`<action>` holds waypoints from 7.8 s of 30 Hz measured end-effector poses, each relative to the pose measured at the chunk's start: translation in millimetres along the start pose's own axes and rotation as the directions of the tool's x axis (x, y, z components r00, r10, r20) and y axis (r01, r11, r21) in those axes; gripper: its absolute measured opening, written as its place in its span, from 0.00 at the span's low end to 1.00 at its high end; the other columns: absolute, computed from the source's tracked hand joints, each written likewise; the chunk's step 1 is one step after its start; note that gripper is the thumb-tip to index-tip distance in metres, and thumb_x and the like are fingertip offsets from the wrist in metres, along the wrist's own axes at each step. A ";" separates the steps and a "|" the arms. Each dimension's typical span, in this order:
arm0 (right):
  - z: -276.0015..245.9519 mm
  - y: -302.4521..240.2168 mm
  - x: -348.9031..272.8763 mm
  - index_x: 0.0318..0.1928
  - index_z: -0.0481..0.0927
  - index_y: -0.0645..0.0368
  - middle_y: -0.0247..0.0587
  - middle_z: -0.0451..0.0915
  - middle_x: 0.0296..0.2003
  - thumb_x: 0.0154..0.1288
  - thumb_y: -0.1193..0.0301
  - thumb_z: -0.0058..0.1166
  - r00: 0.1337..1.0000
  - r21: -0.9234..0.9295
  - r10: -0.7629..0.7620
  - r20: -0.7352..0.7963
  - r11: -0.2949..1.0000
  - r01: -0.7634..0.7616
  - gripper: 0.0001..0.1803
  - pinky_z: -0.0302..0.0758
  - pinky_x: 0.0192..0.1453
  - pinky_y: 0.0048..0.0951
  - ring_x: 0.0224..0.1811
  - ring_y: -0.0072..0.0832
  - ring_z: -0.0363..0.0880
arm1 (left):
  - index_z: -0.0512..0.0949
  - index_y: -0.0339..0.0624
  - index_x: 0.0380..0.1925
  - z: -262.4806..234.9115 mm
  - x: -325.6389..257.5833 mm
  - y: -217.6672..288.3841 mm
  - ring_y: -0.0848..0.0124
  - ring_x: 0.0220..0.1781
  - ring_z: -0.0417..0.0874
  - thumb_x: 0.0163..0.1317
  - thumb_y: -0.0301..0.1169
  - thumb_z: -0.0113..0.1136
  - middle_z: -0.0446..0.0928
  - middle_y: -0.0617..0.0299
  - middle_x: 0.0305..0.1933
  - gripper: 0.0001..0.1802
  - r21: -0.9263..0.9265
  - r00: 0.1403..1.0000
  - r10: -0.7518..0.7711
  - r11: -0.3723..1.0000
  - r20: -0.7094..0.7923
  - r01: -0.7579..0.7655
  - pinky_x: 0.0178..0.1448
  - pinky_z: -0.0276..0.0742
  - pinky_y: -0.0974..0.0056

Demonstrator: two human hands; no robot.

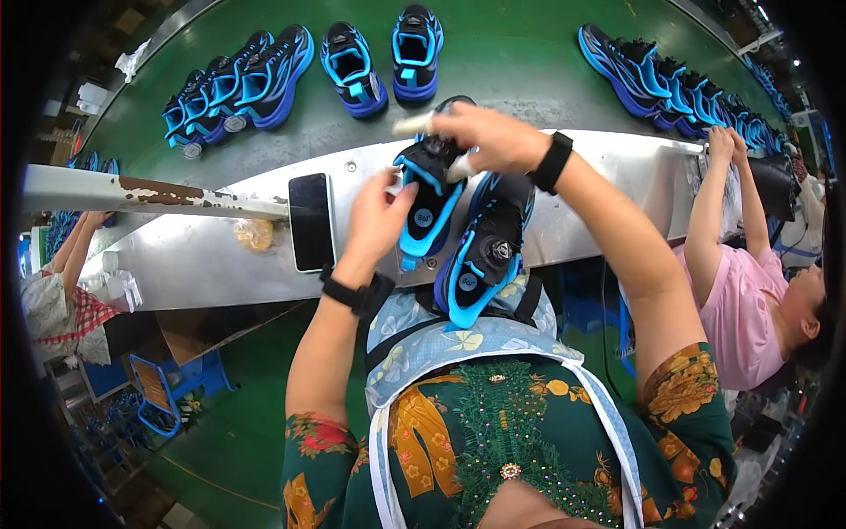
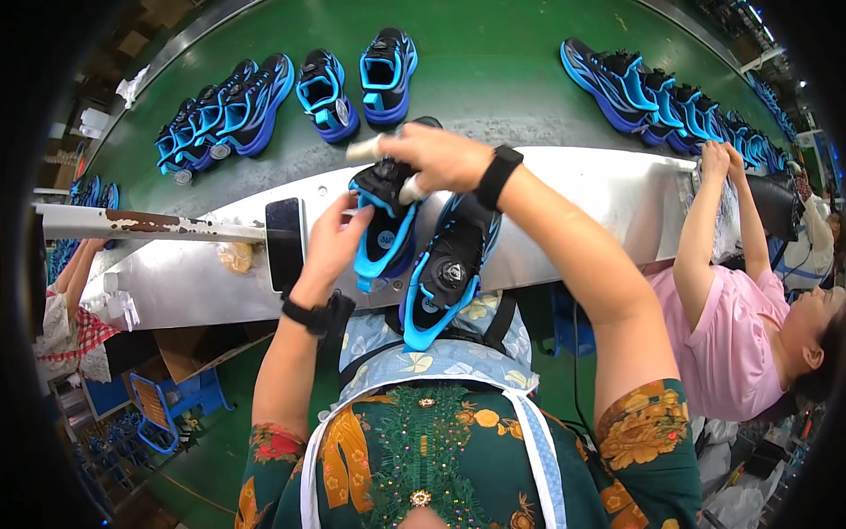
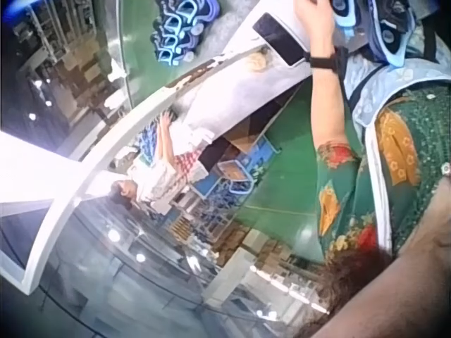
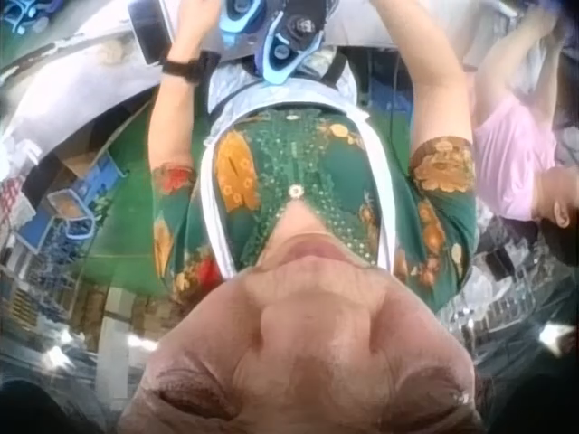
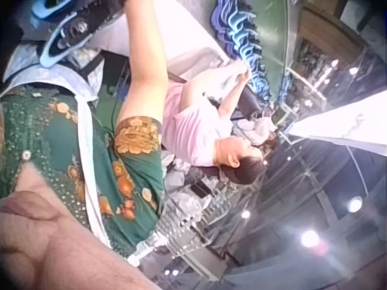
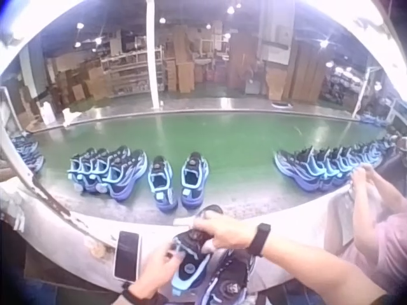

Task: Cleaning and inspecting shoes on a factory production line.

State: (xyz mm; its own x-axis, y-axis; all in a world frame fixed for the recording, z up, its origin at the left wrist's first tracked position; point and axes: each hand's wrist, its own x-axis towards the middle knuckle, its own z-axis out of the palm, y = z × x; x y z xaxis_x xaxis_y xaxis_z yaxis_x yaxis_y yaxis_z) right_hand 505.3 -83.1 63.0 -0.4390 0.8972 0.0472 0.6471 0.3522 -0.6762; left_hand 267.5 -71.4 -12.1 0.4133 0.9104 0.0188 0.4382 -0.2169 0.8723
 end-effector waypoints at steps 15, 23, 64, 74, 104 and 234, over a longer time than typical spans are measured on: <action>8.9 -30.7 -26.4 0.58 0.78 0.54 0.52 0.83 0.44 0.51 0.79 0.63 0.981 0.293 0.008 0.192 0.954 -0.065 0.30 0.78 0.47 0.38 0.41 0.46 0.82 | 0.80 0.39 0.42 -32.7 -32.5 48.9 0.86 0.14 0.62 0.69 0.37 0.57 0.82 0.58 0.26 0.12 -0.379 0.703 -0.373 0.641 0.606 0.667 0.18 0.53 0.77; 45.8 -36.3 -45.9 0.51 0.83 0.54 0.39 0.78 0.26 0.60 0.62 0.63 0.957 -0.286 -0.044 -0.285 0.957 -0.041 0.19 0.71 0.42 0.36 0.30 0.38 0.78 | 0.78 0.37 0.36 -10.6 -50.8 60.2 0.67 0.26 0.74 0.65 0.35 0.60 0.79 0.55 0.29 0.11 -0.050 0.968 -0.036 0.997 0.250 0.050 0.30 0.66 0.66; 55.5 -65.9 -157.2 0.44 0.80 0.54 0.41 0.73 0.26 0.52 0.59 0.69 0.849 -0.192 0.235 -0.474 0.913 -0.360 0.21 0.72 0.36 0.39 0.33 0.40 0.74 | 0.81 0.44 0.49 -8.3 -53.8 67.0 0.60 0.50 0.76 0.53 0.24 0.65 0.76 0.57 0.41 0.20 -0.156 0.828 0.347 0.938 0.441 -0.310 0.55 0.72 0.60; 56.4 -65.7 -160.5 0.38 0.78 0.57 0.40 0.73 0.24 0.53 0.60 0.68 0.816 -0.244 0.210 -0.539 0.888 -0.390 0.18 0.70 0.37 0.39 0.30 0.40 0.74 | 0.78 0.40 0.54 -9.6 -48.2 82.3 0.59 0.58 0.76 0.55 0.22 0.62 0.76 0.54 0.57 0.24 -0.197 0.795 0.199 0.975 0.574 -0.102 0.58 0.72 0.63; 48.7 -67.5 -183.6 0.60 0.76 0.51 0.41 0.71 0.27 0.57 0.60 0.67 0.777 -0.042 0.345 -0.526 0.902 -0.429 0.30 0.66 0.41 0.36 0.33 0.38 0.69 | 0.80 0.39 0.49 14.9 -58.6 95.6 0.60 0.57 0.78 0.54 0.22 0.64 0.78 0.53 0.51 0.20 -0.106 0.873 0.170 0.985 0.456 -0.136 0.61 0.72 0.60; -22.6 12.7 -249.2 0.62 0.76 0.52 0.43 0.77 0.42 0.58 0.74 0.63 0.953 0.377 0.243 -0.179 0.912 -0.162 0.28 0.73 0.52 0.36 0.46 0.40 0.74 | 0.71 0.32 0.51 157.0 -93.7 165.3 0.52 0.47 0.86 0.74 0.42 0.49 0.72 0.53 0.46 0.21 -0.407 0.488 -0.471 0.268 0.735 0.873 0.16 0.71 0.68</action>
State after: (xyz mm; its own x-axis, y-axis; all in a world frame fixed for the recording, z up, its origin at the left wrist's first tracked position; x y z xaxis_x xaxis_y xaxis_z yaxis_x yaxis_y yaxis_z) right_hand 637.0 -296.2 59.2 -0.1496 0.9887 0.0122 0.4266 0.0756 -0.9013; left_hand 426.6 -247.9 53.6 0.5822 0.2871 -0.7606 0.1533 0.8800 0.4495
